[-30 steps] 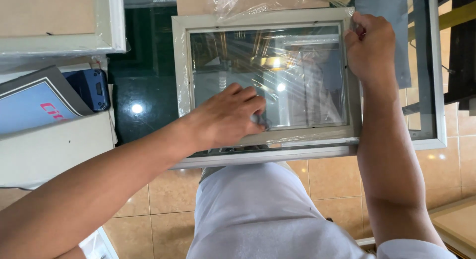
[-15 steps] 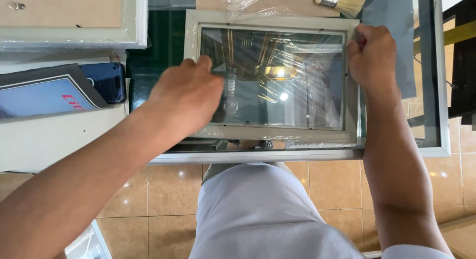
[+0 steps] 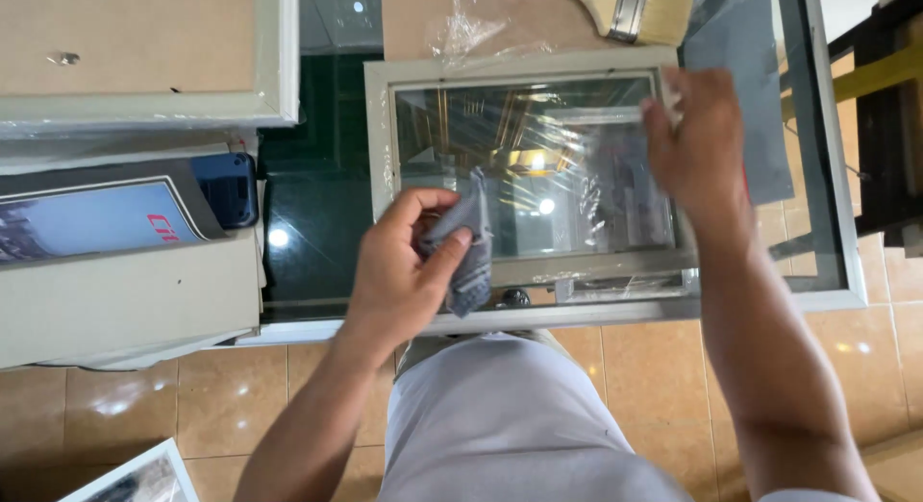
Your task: Cleaning a picture frame glass and assembling the back panel into the frame.
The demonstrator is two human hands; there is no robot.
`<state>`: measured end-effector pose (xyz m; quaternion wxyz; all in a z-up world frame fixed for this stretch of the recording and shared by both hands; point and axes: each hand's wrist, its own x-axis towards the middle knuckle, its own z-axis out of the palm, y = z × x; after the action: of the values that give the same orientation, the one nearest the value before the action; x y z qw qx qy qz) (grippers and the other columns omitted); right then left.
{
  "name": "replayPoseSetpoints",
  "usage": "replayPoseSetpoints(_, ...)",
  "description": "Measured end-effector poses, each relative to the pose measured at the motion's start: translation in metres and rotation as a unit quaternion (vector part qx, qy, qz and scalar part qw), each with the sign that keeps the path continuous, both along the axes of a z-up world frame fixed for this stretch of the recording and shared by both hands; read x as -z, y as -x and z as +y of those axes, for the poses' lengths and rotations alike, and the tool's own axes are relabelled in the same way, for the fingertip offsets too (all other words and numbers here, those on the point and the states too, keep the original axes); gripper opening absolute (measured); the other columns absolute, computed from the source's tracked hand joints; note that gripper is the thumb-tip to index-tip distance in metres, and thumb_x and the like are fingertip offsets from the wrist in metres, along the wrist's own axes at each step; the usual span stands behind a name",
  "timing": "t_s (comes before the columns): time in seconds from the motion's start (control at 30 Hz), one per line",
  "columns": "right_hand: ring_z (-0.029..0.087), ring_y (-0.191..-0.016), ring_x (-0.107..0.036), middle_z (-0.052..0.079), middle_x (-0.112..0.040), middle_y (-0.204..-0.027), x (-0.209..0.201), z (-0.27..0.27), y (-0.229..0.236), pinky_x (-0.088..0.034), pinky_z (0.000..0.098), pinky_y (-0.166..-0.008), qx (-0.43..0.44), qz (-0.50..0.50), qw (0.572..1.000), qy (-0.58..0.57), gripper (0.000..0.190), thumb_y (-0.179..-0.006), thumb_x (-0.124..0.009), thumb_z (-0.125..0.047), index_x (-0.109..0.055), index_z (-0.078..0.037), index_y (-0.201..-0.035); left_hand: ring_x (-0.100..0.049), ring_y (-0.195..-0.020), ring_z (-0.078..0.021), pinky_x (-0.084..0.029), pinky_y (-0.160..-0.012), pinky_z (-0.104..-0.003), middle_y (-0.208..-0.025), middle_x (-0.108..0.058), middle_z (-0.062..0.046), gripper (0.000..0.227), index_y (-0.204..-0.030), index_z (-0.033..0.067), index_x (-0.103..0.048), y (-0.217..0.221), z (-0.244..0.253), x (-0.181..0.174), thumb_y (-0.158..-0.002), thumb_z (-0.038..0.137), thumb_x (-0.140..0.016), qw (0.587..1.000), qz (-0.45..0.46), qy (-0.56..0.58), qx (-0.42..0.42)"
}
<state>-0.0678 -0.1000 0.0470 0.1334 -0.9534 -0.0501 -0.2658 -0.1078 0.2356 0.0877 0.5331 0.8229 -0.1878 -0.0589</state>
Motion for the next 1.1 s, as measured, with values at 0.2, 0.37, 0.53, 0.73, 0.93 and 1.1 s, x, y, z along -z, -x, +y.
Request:
replayPoseSetpoints(0.2,0.028,-0.085,-0.073,0.029,-0.067,-0.121,-0.018,0.128,0.079,-0.062,0.0467,-0.086,-0.231,0.181,0.830,-0.474,0.050,-0.089,-0.067,-0.003,-0.061,0.003,-0.139,-0.061,-0.091,-0.0117,-0.051,-0.079,-0.026,-0.093,-0.058,-0.002,0.029,-0.113,0.0013,-0.062,0.005,-0.043,0.036,-0.088,0.003,-0.076,0.922,0.166,0.345,-0.056)
replayPoseSetpoints(0.37,0.020,-0.098,-0.061,0.020,-0.068,-0.111,-0.004,0.118,0.082,-0.054,0.0343,-0.084,-0.103,0.134,0.822,-0.544,0.040,-0.095,-0.064,0.009,-0.061,0.009,-0.135,-0.056,-0.127,-0.0466,-0.045,-0.106,-0.057,-0.129,-0.065,-0.025,0.043,-0.121,0.0042,-0.070,-0.011,-0.018,0.004,-0.100,0.041,-0.062,0.991,0.070,0.111,-0.012)
replayPoseSetpoints(0.53,0.028,-0.092,-0.064,0.019,-0.069,-0.102,-0.024,0.041,0.050,-0.052,0.0380,-0.077,0.023,0.115,0.938,-0.327,0.035,-0.098,-0.070,0.003,-0.070,0.000,-0.132,-0.041,-0.133,-0.0485,-0.031,-0.105,-0.065,-0.142,-0.052,-0.025,0.049,-0.146,-0.0008,-0.053,-0.080,0.030,0.062,-0.105,0.026,-0.059,0.968,-0.092,-0.201,-0.117)
replayPoseSetpoints(0.73,0.044,-0.085,-0.073,0.020,-0.067,-0.103,0.018,-0.015,-0.003,-0.060,0.0509,-0.074,0.117,0.200,0.972,0.036,0.032,-0.092,-0.070,-0.010,-0.078,-0.006,-0.123,-0.038,-0.132,-0.0423,-0.027,-0.105,-0.062,-0.143,-0.050,-0.021,0.052,-0.150,-0.0034,-0.049,-0.107,0.033,0.087,-0.105,0.022,-0.058,0.958,-0.149,-0.226,-0.091)
replayPoseSetpoints(0.93,0.041,-0.082,-0.075,0.018,-0.062,-0.105,0.020,0.054,-0.028,-0.062,0.0468,-0.069,0.095,0.205,0.957,0.180,0.032,-0.096,-0.069,-0.027,-0.076,0.000,-0.111,-0.040,-0.130,-0.0356,-0.029,-0.104,-0.055,-0.143,-0.050,-0.015,0.053,-0.151,0.0021,-0.049,-0.114,0.037,0.107,-0.103,0.026,-0.057,0.953,-0.184,-0.218,-0.104)
replayPoseSetpoints(1.1,0.041,-0.083,-0.074,0.022,-0.063,-0.104,0.012,0.131,-0.041,-0.062,0.0461,-0.069,-0.002,0.220,0.965,0.144,0.022,-0.098,-0.065,-0.014,-0.073,0.003,-0.111,-0.042,-0.131,-0.0373,-0.032,-0.104,-0.054,-0.143,-0.052,-0.016,0.054,-0.149,0.0010,-0.051,-0.114,0.036,0.108,-0.101,0.025,-0.058,0.953,-0.190,-0.205,-0.116)
